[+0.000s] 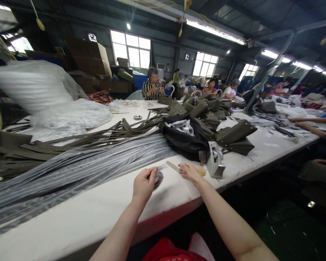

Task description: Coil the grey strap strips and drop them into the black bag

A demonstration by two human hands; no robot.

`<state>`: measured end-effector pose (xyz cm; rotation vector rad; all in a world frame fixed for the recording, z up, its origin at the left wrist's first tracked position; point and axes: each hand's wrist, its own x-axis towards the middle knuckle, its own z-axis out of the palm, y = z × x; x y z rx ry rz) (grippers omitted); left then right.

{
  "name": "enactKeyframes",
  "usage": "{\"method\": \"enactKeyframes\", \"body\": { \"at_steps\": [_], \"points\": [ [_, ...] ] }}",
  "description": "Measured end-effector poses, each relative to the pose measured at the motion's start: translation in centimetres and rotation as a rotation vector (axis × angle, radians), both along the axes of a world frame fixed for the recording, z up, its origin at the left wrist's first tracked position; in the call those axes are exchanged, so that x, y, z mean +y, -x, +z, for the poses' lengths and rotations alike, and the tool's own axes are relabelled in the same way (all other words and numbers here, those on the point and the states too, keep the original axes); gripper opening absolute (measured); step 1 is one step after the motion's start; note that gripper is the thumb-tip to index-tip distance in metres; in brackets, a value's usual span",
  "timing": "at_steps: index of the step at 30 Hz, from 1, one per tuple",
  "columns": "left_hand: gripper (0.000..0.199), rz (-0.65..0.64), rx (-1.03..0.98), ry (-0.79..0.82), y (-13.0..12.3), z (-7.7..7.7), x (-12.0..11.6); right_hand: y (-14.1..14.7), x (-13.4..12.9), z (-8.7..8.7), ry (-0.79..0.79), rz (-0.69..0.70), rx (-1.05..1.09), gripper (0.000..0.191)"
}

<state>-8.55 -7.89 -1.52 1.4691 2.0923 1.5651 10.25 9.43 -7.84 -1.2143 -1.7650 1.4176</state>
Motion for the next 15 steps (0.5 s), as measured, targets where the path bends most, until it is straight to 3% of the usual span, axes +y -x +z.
{"method": "enactKeyframes", "body": {
  "at_steps": [5, 12, 15],
  "points": [
    [0.034, -0.013, -0.025, 0.007, 0.1, -0.3, -0.1, -0.5, -0.4, -0.2, 0.042, -0.023, 0.094, 0.05],
    [0.032, 0.008, -0.069, -0.011, 0.1, -0.6, -0.3, -0.7, 1.2, -0.5, -0.04, -0.185, 0.189, 0.059],
    [0.032, 0.001, -0.091, -0.013, 0.0, -0.7, -0.3, -0.5, 1.2, -0.1, -0.059, -0.175, 0.255, 0.058]
  ]
}}
